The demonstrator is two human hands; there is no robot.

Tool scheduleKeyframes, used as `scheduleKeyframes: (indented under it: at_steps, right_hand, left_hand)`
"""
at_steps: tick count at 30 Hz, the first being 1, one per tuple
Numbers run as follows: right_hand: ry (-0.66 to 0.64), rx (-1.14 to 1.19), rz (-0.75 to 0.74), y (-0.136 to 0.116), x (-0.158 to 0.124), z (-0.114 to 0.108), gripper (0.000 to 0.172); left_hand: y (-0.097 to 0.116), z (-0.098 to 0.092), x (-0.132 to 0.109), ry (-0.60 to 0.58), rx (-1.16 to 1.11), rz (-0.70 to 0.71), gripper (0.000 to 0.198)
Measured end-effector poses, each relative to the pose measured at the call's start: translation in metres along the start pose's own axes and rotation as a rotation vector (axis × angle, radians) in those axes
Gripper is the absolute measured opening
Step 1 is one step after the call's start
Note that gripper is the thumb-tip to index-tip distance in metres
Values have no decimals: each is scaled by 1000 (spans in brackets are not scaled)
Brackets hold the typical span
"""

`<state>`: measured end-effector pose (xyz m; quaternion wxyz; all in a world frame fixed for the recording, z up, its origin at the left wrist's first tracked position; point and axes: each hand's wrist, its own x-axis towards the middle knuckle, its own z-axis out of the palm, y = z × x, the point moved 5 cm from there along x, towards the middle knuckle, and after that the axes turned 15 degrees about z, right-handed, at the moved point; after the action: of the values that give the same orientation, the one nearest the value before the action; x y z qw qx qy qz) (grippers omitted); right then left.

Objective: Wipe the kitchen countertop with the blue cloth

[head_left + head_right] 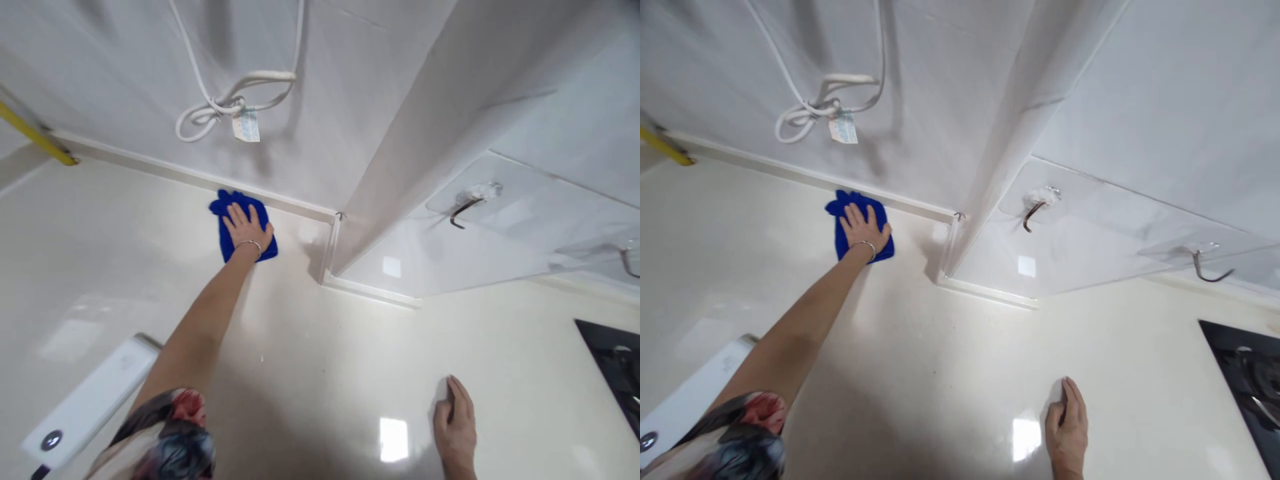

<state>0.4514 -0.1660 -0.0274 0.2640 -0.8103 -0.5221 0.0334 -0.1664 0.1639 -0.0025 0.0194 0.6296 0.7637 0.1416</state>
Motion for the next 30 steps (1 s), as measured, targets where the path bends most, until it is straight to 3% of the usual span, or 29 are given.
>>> scheduleKeyframes:
  at_steps: [6,9,15,22,25,28,30]
  right_hand:
    - [12,29,-18,-1,-1,1,55]
    - [3,49,-8,3,-2,2,53]
    - [-2,108,-62,12,1,5,50]
    - [44,141,-96,12,3,10,48]
    - [70,151,-118,9,3,10,47]
    - [93,146,-123,6,3,12,46]
    - [108,145,-119,5,3,12,45]
  left_hand:
    - [119,25,-41,-132,-66,423,76]
    - [148,29,-50,-179,-139,568,69]
    - [142,17,-73,-229,-140,591,70]
    - [106,-2,-158,-280,-133,795,72]
    - [88,-17,-177,-372,-185,835,71]
    - [84,-30,-175,-474,-241,756,62]
    - [90,-35,-168,-406,-248,583,56]
